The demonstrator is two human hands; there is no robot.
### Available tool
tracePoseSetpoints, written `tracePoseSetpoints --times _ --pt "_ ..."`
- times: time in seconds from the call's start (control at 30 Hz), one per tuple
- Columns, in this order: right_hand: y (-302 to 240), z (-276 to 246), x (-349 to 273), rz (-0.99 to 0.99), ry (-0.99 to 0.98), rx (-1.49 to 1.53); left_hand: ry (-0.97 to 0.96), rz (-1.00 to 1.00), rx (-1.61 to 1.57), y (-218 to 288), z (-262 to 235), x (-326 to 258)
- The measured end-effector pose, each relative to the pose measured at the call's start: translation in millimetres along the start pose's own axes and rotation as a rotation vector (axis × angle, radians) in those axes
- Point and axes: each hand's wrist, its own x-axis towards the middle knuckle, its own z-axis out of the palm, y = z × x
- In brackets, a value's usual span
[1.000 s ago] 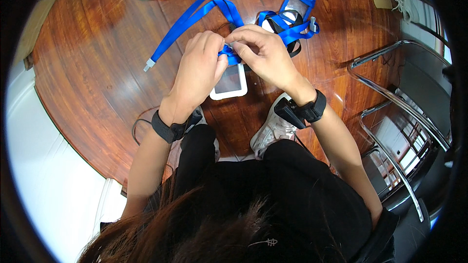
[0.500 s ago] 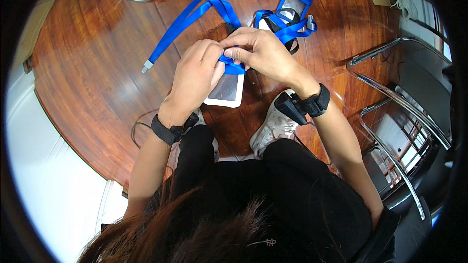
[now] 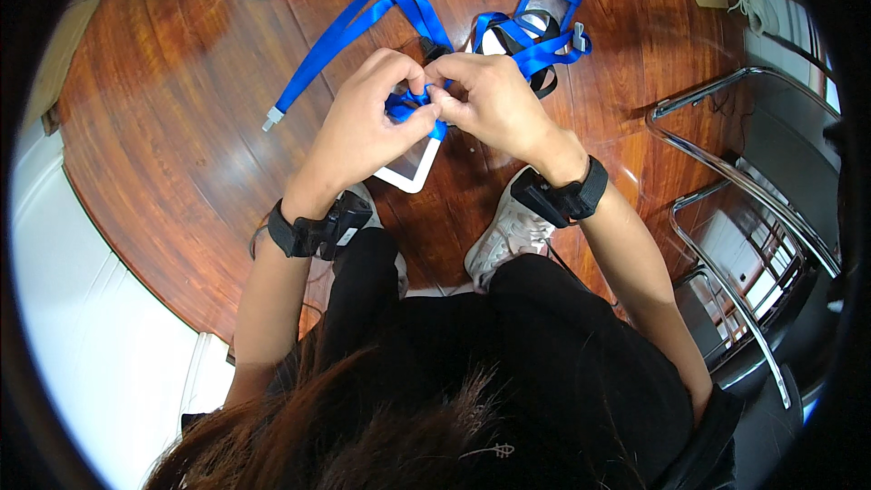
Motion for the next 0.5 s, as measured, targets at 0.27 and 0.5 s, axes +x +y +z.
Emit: tracePoseSetpoints --times 0.27,0.5 --pt "0 1 -7 0.013 0.131 -0.031 -0.086 -0.208 -0.275 -10 7 11" --pt "-7 2 -1 -0.030 0.266 -0.135 -0.094 -0.268 -0.479 -6 2 16"
